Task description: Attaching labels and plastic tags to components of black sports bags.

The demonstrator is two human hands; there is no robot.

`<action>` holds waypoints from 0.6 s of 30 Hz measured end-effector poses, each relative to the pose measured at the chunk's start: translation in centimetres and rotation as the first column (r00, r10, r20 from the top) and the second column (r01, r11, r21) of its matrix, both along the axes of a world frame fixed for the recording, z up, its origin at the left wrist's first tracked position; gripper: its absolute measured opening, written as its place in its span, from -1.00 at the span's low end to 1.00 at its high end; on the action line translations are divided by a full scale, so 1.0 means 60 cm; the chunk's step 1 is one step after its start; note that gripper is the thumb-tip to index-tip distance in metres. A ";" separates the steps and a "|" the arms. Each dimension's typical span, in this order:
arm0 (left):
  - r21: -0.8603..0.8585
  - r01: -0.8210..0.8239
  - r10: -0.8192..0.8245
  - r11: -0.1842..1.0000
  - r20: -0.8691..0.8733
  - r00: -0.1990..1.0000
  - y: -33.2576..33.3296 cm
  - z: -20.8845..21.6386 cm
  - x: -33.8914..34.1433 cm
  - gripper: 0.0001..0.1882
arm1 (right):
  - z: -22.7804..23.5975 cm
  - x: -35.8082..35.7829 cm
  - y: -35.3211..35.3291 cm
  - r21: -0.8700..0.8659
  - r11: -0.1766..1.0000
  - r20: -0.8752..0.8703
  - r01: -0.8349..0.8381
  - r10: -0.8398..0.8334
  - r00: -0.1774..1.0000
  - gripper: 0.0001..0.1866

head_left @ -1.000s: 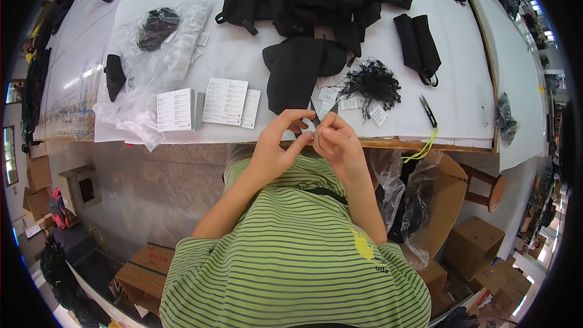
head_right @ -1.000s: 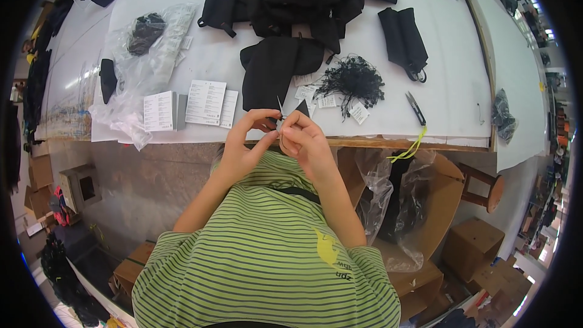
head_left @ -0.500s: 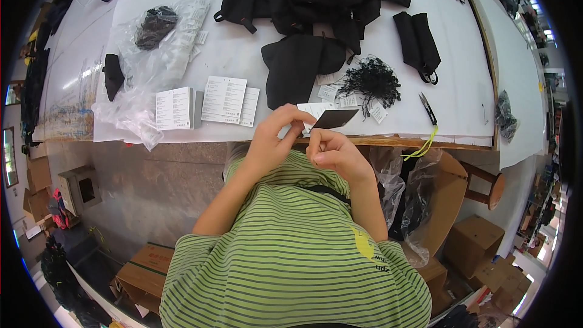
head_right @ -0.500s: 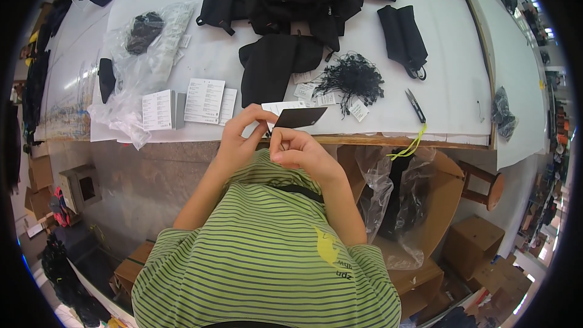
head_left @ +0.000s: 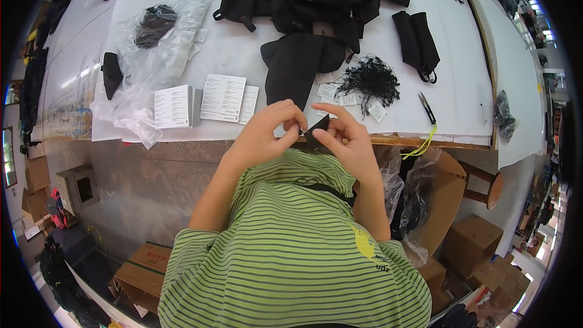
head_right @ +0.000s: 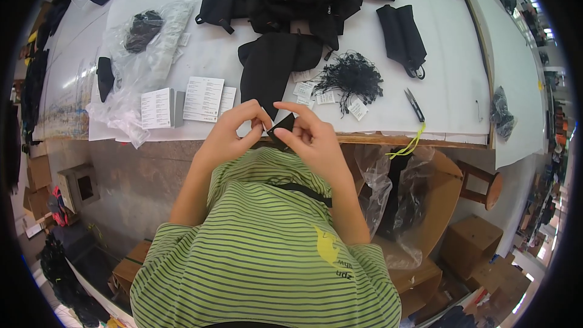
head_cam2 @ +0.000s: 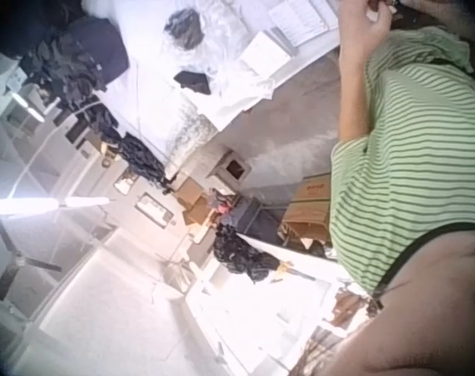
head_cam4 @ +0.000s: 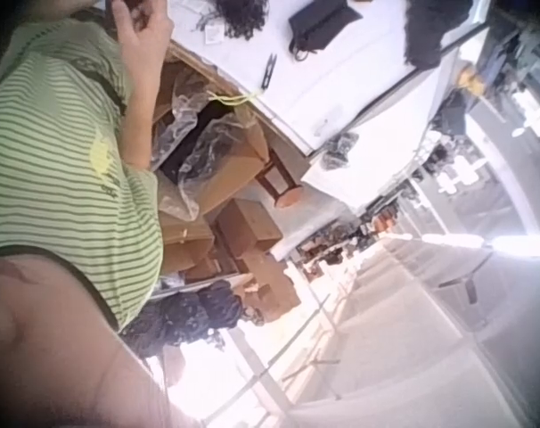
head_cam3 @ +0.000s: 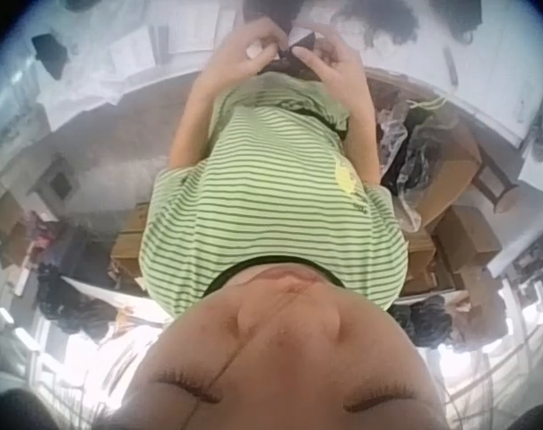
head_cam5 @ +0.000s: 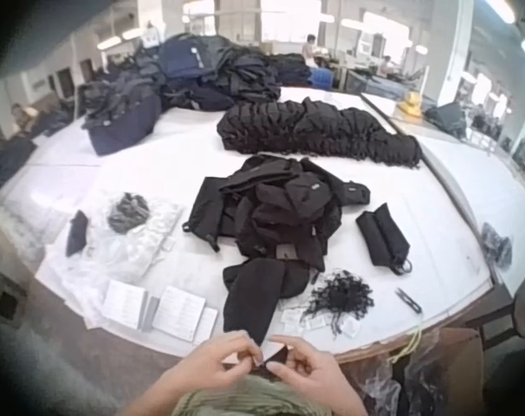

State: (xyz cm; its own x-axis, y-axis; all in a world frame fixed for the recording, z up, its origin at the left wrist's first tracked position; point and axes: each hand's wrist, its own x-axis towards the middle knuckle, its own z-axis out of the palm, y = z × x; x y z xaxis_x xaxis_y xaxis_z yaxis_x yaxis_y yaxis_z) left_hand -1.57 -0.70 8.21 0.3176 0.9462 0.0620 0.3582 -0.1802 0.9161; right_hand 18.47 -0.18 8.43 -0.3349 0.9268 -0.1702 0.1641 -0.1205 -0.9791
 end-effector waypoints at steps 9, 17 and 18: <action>-0.356 0.072 0.168 0.932 0.599 0.783 -0.022 -0.027 0.029 -0.80 | -0.041 -0.013 0.001 -0.133 0.991 -0.305 0.013 -0.053 0.951 -0.79; -0.386 0.116 0.207 0.915 0.697 0.687 -0.028 -0.042 0.038 -0.88 | -0.041 -0.022 -0.005 -0.176 0.984 -0.396 0.029 -0.098 0.913 -0.81; -0.377 0.113 0.200 0.919 0.694 0.691 -0.029 -0.047 0.037 -0.88 | -0.041 -0.022 -0.006 -0.190 0.981 -0.393 0.028 -0.103 0.914 -0.82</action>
